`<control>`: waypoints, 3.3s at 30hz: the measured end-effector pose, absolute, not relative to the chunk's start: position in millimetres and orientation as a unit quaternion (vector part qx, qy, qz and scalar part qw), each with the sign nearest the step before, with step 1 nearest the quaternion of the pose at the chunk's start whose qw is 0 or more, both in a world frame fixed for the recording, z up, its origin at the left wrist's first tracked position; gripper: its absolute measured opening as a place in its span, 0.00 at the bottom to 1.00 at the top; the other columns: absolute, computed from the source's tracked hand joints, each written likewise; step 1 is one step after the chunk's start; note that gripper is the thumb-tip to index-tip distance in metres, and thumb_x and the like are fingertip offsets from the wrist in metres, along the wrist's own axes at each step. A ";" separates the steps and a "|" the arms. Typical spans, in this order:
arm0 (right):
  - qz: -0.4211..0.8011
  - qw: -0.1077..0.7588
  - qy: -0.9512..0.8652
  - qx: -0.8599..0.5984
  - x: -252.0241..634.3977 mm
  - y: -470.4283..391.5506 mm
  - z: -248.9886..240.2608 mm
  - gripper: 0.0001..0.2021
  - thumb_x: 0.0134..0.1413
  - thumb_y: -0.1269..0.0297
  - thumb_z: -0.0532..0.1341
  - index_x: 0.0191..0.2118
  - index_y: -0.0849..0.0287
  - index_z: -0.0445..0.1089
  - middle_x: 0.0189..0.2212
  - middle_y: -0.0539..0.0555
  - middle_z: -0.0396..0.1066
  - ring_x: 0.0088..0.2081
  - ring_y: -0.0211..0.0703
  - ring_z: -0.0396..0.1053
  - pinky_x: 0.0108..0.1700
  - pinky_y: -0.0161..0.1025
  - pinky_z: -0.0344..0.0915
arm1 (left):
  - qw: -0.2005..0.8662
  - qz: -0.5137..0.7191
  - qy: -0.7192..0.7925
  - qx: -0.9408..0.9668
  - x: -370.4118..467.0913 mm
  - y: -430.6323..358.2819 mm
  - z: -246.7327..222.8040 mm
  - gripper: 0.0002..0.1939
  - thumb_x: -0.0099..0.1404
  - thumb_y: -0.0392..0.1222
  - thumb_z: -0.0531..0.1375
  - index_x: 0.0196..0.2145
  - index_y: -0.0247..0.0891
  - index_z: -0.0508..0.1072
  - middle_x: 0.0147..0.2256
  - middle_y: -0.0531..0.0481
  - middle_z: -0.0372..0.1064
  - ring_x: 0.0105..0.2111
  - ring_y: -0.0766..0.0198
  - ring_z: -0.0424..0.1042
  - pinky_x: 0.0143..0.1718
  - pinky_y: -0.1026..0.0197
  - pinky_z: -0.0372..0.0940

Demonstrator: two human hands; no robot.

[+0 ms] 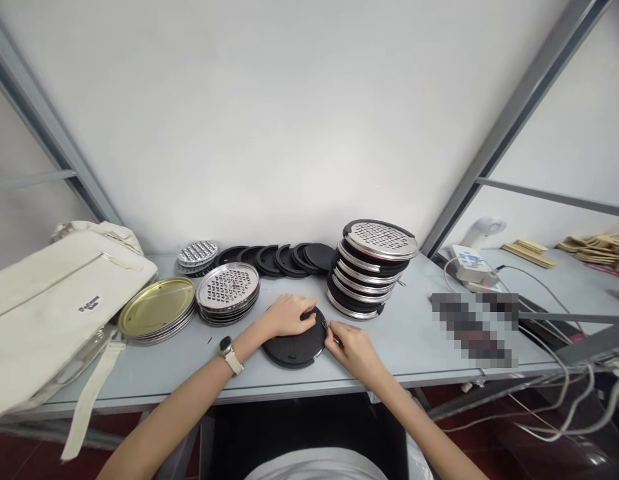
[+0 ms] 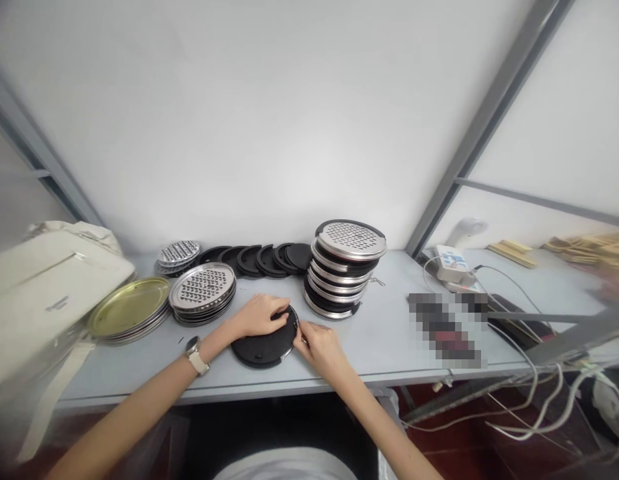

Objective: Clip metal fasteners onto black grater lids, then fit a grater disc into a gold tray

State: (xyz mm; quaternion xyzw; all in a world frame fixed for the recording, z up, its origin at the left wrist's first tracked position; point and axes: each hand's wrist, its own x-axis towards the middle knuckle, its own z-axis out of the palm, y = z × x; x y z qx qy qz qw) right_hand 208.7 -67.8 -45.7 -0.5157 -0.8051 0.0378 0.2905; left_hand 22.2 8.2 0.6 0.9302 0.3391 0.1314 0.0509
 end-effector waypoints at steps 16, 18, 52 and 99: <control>0.121 0.350 -0.757 -0.538 212.4 -62.8 -43.8 0.12 0.65 0.64 0.47 0.28 0.55 0.55 0.20 0.46 0.57 0.22 0.37 0.56 0.27 0.34 0.52 | 0.022 0.109 0.298 0.948 18.6 8.1 0.3 0.09 0.65 0.45 0.54 0.30 0.39 0.69 0.25 0.51 0.70 0.24 0.63 0.67 0.25 0.61 0.48; 0.121 0.350 -0.759 -0.536 212.5 -62.8 -43.2 0.13 0.66 0.63 0.46 0.28 0.55 0.55 0.20 0.46 0.58 0.21 0.37 0.56 0.27 0.34 0.53 | 0.036 0.105 0.264 0.958 18.8 5.0 2.5 0.09 0.65 0.44 0.54 0.30 0.39 0.69 0.26 0.52 0.71 0.25 0.64 0.68 0.26 0.61 0.50; 0.100 0.292 -0.797 -0.518 212.3 -58.9 -43.2 0.12 0.64 0.66 0.46 0.28 0.55 0.56 0.21 0.49 0.63 0.22 0.40 0.61 0.27 0.36 0.52 | 0.063 0.167 0.329 0.927 29.0 0.6 -10.2 0.13 0.60 0.49 0.57 0.24 0.39 0.66 0.21 0.53 0.66 0.21 0.66 0.63 0.24 0.63 0.48; -0.066 0.263 -0.838 -0.473 205.9 -67.8 -50.9 0.12 0.61 0.70 0.48 0.27 0.58 0.59 0.18 0.50 0.64 0.20 0.39 0.62 0.26 0.37 0.48 | 0.044 0.170 0.355 0.918 27.9 6.8 -9.9 0.12 0.63 0.47 0.55 0.26 0.39 0.67 0.24 0.53 0.68 0.23 0.65 0.65 0.25 0.62 0.49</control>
